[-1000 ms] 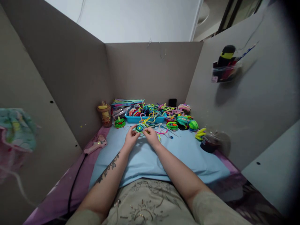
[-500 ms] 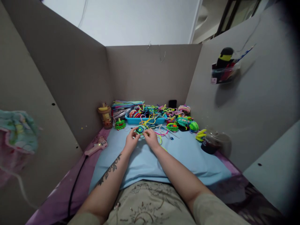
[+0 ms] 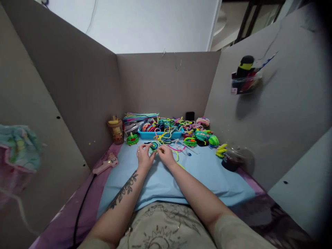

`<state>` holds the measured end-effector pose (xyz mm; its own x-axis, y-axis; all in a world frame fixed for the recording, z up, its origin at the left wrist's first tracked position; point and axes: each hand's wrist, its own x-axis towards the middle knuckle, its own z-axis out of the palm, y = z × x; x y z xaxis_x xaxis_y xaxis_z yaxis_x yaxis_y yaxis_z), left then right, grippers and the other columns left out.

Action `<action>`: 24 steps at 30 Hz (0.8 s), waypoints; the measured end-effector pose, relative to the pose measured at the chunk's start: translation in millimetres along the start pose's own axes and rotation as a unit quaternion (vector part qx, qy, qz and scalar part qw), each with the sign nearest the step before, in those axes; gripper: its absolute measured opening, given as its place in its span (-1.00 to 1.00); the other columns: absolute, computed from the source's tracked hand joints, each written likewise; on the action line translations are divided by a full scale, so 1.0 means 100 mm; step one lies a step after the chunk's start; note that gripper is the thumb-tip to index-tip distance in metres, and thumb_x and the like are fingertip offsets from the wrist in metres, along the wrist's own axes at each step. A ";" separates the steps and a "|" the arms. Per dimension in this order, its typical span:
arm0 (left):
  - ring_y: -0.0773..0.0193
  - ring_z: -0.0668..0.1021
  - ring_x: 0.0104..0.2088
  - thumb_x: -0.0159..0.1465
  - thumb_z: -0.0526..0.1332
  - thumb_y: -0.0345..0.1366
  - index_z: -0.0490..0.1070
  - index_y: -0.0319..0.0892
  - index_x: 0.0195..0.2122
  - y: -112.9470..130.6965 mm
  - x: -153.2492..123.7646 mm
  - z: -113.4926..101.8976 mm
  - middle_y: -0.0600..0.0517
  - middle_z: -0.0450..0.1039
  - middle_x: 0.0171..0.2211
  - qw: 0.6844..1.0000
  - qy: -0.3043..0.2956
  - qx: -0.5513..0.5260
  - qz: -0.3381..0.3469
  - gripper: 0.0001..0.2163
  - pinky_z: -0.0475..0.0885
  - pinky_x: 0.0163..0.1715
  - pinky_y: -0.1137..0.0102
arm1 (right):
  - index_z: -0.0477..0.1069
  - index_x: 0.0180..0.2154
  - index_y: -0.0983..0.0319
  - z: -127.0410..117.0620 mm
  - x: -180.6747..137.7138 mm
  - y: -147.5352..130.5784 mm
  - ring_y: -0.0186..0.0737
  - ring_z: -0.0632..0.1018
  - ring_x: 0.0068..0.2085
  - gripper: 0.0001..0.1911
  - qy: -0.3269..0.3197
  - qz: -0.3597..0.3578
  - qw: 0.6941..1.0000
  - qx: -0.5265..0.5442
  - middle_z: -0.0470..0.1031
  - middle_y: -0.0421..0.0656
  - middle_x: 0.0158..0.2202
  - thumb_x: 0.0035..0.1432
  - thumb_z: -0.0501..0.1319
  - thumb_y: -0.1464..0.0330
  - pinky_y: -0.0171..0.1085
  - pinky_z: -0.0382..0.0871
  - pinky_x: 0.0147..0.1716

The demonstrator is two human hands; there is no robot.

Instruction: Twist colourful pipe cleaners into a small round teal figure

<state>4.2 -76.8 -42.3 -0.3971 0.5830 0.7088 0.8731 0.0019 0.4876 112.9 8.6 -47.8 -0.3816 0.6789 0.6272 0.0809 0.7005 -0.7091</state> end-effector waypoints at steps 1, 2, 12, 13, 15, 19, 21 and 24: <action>0.02 0.39 -0.03 0.10 0.24 -0.22 0.38 -0.13 -0.14 0.00 0.00 0.00 -0.14 0.32 -0.10 1.000 0.002 -0.001 0.013 -0.71 0.28 -0.03 0.11 | 0.35 -0.57 0.23 0.00 0.00 0.00 -0.29 0.36 -0.42 -0.85 -0.004 -0.002 1.000 0.001 0.30 -0.22 -0.51 0.01 0.11 0.40 -0.33 0.22 -0.38; 0.03 0.37 0.00 0.10 0.23 -0.24 0.38 -0.14 -0.19 -0.01 0.00 0.01 -0.15 0.30 -0.06 1.000 -0.001 -0.010 0.028 -0.75 0.28 -0.01 0.12 | 0.35 -0.56 0.23 0.00 0.00 0.00 -0.29 0.36 -0.41 -0.85 -0.009 -0.003 1.000 0.002 0.30 -0.22 -0.51 0.00 0.10 0.41 -0.33 0.22 -0.38; 0.14 0.37 0.07 0.15 0.12 -0.38 0.28 -0.15 -0.34 -0.08 0.01 0.04 -0.13 0.31 0.05 0.985 -0.108 -0.093 0.098 -0.95 0.32 0.02 0.16 | 0.32 -0.59 0.24 -0.06 0.01 0.04 -0.31 0.34 -0.41 -0.82 -0.075 -0.015 0.997 -0.027 0.25 -0.25 -0.54 0.01 0.08 0.45 -0.35 0.16 -0.39; 0.13 0.38 0.06 0.15 0.12 -0.39 0.28 -0.15 -0.35 -0.07 0.02 0.02 -0.13 0.32 0.04 0.985 -0.112 -0.080 0.108 -0.96 0.32 0.02 0.16 | 0.32 -0.59 0.24 -0.07 0.01 0.04 -0.31 0.34 -0.41 -0.82 -0.083 -0.020 0.996 -0.028 0.24 -0.25 -0.53 0.01 0.08 0.45 -0.35 0.16 -0.39; 0.12 0.38 0.05 0.14 0.12 -0.39 0.30 -0.15 -0.36 -0.06 0.05 -0.03 -0.13 0.33 0.02 0.982 -0.123 -0.046 0.138 -0.96 0.32 0.02 0.14 | 0.31 -0.60 0.23 -0.09 0.02 0.04 -0.31 0.34 -0.41 -0.81 -0.094 -0.027 0.995 -0.028 0.24 -0.25 -0.53 0.02 0.08 0.45 -0.35 0.16 -0.39; 0.12 0.35 0.08 0.13 0.12 -0.41 0.32 -0.15 -0.37 -0.06 0.10 -0.16 -0.13 0.33 0.03 0.971 -0.154 -0.013 0.183 -0.94 0.29 0.05 0.13 | 0.29 -0.60 0.23 -0.08 0.02 0.01 -0.32 0.32 -0.42 -0.81 -0.112 -0.042 0.993 -0.024 0.24 -0.25 -0.53 0.03 0.08 0.45 -0.35 0.17 -0.40; 0.13 0.34 0.10 0.12 0.12 -0.43 0.32 -0.15 -0.38 -0.08 0.11 -0.20 -0.13 0.30 0.07 0.967 -0.172 -0.032 0.184 -0.94 0.29 0.06 0.13 | 0.30 -0.60 0.23 -0.07 0.01 0.00 -0.32 0.33 -0.42 -0.81 -0.124 -0.050 0.991 -0.022 0.24 -0.25 -0.53 0.03 0.08 0.46 -0.35 0.18 -0.40; 0.14 0.36 0.09 0.09 0.12 -0.45 0.31 -0.15 -0.38 -0.11 0.09 -0.22 -0.14 0.30 0.08 0.965 -0.184 -0.072 0.170 -0.91 0.31 0.05 0.15 | 0.33 -0.59 0.23 -0.07 0.00 -0.03 -0.32 0.34 -0.40 -0.81 -0.136 -0.052 0.989 -0.024 0.27 -0.24 -0.52 0.04 0.09 0.45 -0.36 0.19 -0.38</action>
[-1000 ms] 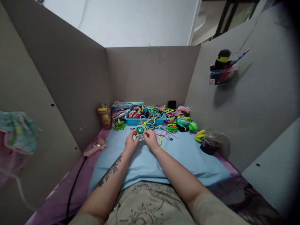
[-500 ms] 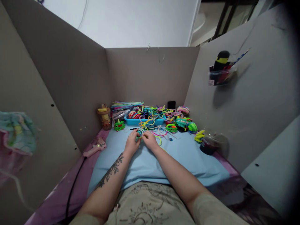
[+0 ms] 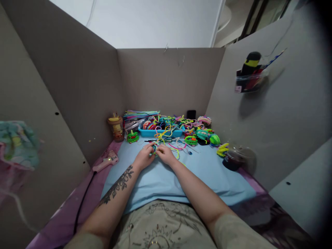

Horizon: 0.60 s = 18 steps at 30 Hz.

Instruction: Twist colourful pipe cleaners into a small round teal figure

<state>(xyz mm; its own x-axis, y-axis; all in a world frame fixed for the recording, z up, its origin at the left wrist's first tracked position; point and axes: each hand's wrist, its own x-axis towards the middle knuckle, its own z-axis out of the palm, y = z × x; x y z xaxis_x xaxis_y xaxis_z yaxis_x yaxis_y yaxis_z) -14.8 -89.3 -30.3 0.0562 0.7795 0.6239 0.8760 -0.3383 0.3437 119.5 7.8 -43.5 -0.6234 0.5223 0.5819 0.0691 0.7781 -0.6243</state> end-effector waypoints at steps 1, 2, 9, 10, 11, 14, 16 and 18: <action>0.15 0.37 0.09 0.09 0.12 -0.46 0.31 -0.15 -0.38 -0.01 -0.01 0.01 -0.14 0.31 0.07 1.000 0.005 -0.010 -0.003 -0.91 0.32 0.04 0.16 | 0.34 -0.58 0.23 0.00 0.00 -0.01 -0.32 0.34 -0.40 -0.81 0.000 0.003 1.000 -0.001 0.27 -0.24 -0.52 0.04 0.10 0.45 -0.36 0.20 -0.38; 0.15 0.37 0.08 0.09 0.12 -0.45 0.31 -0.15 -0.38 -0.02 -0.02 0.01 -0.14 0.33 0.06 1.000 0.014 -0.018 -0.006 -0.91 0.32 0.04 0.17 | 0.36 -0.57 0.23 0.00 -0.01 -0.02 -0.32 0.35 -0.40 -0.82 0.001 0.005 1.000 -0.001 0.28 -0.24 -0.51 0.04 0.10 0.45 -0.36 0.21 -0.37; 0.17 0.40 0.03 0.13 0.13 -0.39 0.29 -0.15 -0.39 -0.11 -0.06 0.01 -0.11 0.36 0.01 0.998 0.054 -0.019 -0.035 -0.97 0.31 0.02 0.21 | 0.46 -0.26 0.23 0.01 -0.01 0.05 -0.31 0.43 -0.34 -0.82 0.022 0.029 0.999 0.037 0.46 -0.15 -0.31 0.04 0.16 0.40 -0.31 0.30 -0.31; 0.17 0.40 0.03 0.12 0.13 -0.39 0.29 -0.15 -0.40 -0.13 -0.06 0.00 -0.10 0.36 0.00 0.997 0.061 -0.013 -0.044 -0.97 0.31 0.02 0.21 | 0.45 -0.23 0.23 0.01 -0.01 0.07 -0.31 0.44 -0.35 -0.79 0.024 0.038 0.998 0.038 0.48 -0.15 -0.28 0.03 0.16 0.40 -0.31 0.31 -0.32; 0.17 0.40 0.02 0.11 0.14 -0.39 0.28 -0.15 -0.41 -0.15 -0.07 -0.01 -0.10 0.36 0.00 0.996 0.070 -0.005 -0.054 -0.97 0.31 0.02 0.22 | 0.45 -0.22 0.22 0.01 -0.01 0.08 -0.31 0.45 -0.35 -0.77 0.026 0.043 0.998 0.032 0.49 -0.14 -0.27 0.03 0.16 0.40 -0.31 0.31 -0.32; 0.15 0.40 0.02 0.10 0.14 -0.39 0.28 -0.15 -0.42 -0.22 -0.06 -0.03 -0.10 0.36 -0.01 0.989 0.110 0.028 -0.095 -0.97 0.30 0.02 0.22 | 0.45 -0.20 0.19 -0.03 0.00 0.12 -0.29 0.47 -0.34 -0.74 0.027 0.046 0.998 -0.018 0.52 -0.18 -0.29 0.01 0.16 0.44 -0.29 0.32 -0.29; 0.13 0.39 0.02 0.10 0.14 -0.39 0.28 -0.15 -0.43 -0.26 -0.05 -0.05 -0.12 0.36 -0.04 0.979 0.153 0.049 -0.128 -0.97 0.30 0.02 0.22 | 0.46 -0.22 0.16 -0.08 0.01 0.14 -0.27 0.48 -0.33 -0.74 0.026 0.049 0.997 -0.061 0.53 -0.20 -0.32 0.00 0.16 0.47 -0.28 0.31 -0.26; 0.12 0.39 0.02 0.11 0.13 -0.38 0.28 -0.16 -0.44 -0.28 -0.04 -0.07 -0.14 0.36 -0.07 0.966 0.194 0.065 -0.156 -0.98 0.30 0.02 0.21 | 0.48 -0.27 0.15 -0.12 0.00 0.16 -0.24 0.49 -0.31 -0.76 0.021 0.054 0.994 -0.094 0.54 -0.20 -0.34 0.01 0.15 0.48 -0.27 0.30 -0.26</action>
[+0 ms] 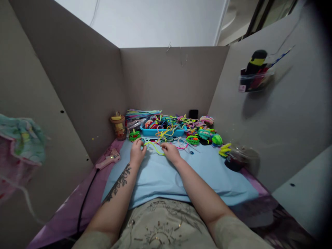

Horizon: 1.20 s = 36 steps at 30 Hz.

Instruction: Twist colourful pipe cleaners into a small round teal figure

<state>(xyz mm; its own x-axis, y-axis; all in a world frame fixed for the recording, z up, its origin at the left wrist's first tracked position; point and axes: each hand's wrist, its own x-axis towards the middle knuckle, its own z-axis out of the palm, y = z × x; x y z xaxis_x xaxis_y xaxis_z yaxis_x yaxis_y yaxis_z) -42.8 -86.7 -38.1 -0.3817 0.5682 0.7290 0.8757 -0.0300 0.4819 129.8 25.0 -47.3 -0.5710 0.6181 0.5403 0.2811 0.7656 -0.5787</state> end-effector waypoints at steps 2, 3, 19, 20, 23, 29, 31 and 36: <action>0.11 0.39 0.02 0.11 0.13 -0.39 0.28 -0.16 -0.44 -0.01 0.02 -0.01 -0.15 0.35 -0.08 1.000 0.023 0.008 -0.015 -0.98 0.30 0.02 0.20 | 0.49 -0.29 0.15 -0.02 0.00 0.01 -0.23 0.49 -0.32 -0.81 -0.009 0.005 1.000 -0.013 0.54 -0.19 -0.34 0.04 0.16 0.44 -0.27 0.30 -0.27; 0.11 0.38 0.03 0.11 0.13 -0.39 0.28 -0.17 -0.44 0.00 0.02 -0.02 -0.15 0.35 -0.07 0.999 0.027 0.008 -0.016 -0.98 0.29 0.03 0.20 | 0.48 -0.28 0.16 -0.02 -0.01 0.00 -0.24 0.49 -0.33 -0.84 -0.014 0.006 1.000 -0.011 0.54 -0.18 -0.35 0.06 0.16 0.40 -0.27 0.29 -0.28; 0.09 0.37 0.04 0.13 0.12 -0.39 0.29 -0.16 -0.45 -0.01 0.01 -0.01 -0.14 0.34 -0.05 1.000 0.020 0.012 -0.003 -0.97 0.29 0.03 0.17 | 0.52 -0.38 0.19 -0.09 -0.14 -0.42 -0.21 0.44 -0.11 -0.81 -0.351 -0.184 0.892 0.217 0.42 -0.16 -0.16 -0.13 0.24 0.50 -0.23 0.25 -0.03; 0.09 0.37 0.03 0.13 0.12 -0.39 0.29 -0.16 -0.45 -0.01 0.01 -0.01 -0.14 0.34 -0.06 1.000 0.021 0.013 -0.004 -0.97 0.29 0.03 0.17 | 0.53 -0.38 0.20 -0.12 -0.13 -0.41 -0.22 0.45 -0.11 -0.83 -0.362 -0.178 0.885 0.233 0.43 -0.15 -0.16 -0.09 0.24 0.48 -0.24 0.27 -0.04; 0.10 0.38 0.03 0.12 0.12 -0.38 0.29 -0.16 -0.44 -0.02 0.01 -0.01 -0.14 0.34 -0.05 1.000 0.023 0.010 -0.007 -0.98 0.30 0.03 0.19 | 0.54 -0.34 0.18 -0.17 -0.10 -0.36 -0.23 0.46 -0.09 -0.85 -0.407 -0.176 0.860 0.253 0.45 -0.15 -0.13 -0.05 0.28 0.39 -0.24 0.27 -0.02; 0.09 0.38 0.03 0.12 0.13 -0.38 0.29 -0.16 -0.45 -0.02 0.00 -0.01 -0.14 0.32 -0.04 1.000 0.023 0.011 -0.012 -0.98 0.30 0.02 0.20 | 0.52 -0.45 0.20 -0.08 -0.12 -0.31 -0.25 0.47 -0.09 -0.89 -0.408 -0.153 0.864 0.251 0.47 -0.16 -0.12 -0.13 0.36 0.34 -0.24 0.25 0.00; 0.10 0.38 0.03 0.13 0.13 -0.38 0.29 -0.16 -0.45 0.00 -0.01 -0.01 -0.14 0.33 -0.05 1.000 0.018 0.008 -0.003 -0.97 0.30 0.02 0.21 | 0.51 -0.46 0.22 -0.03 -0.12 -0.31 -0.25 0.49 -0.14 -0.89 -0.361 -0.121 0.883 0.275 0.50 -0.15 -0.17 -0.09 0.32 0.31 -0.24 0.31 -0.06; 0.14 0.36 0.05 0.16 0.12 -0.37 0.29 -0.16 -0.43 0.07 -0.04 -0.02 -0.13 0.32 -0.02 0.999 -0.012 -0.013 0.050 -0.97 0.29 0.04 0.23 | 0.52 -0.41 0.23 -0.06 -0.06 -0.26 -0.22 0.52 -0.28 -0.86 -0.046 0.008 0.962 0.270 0.53 -0.15 -0.37 -0.01 0.24 0.31 -0.22 0.36 -0.18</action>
<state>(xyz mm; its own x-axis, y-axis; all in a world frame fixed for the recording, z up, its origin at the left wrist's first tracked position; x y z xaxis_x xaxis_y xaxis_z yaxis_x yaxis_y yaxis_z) -35.9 -90.6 -36.3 -0.2847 0.5816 0.7620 0.9011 -0.1089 0.4198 130.0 2.6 -32.0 -0.6429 0.5919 0.4862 -0.1366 0.5359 -0.8332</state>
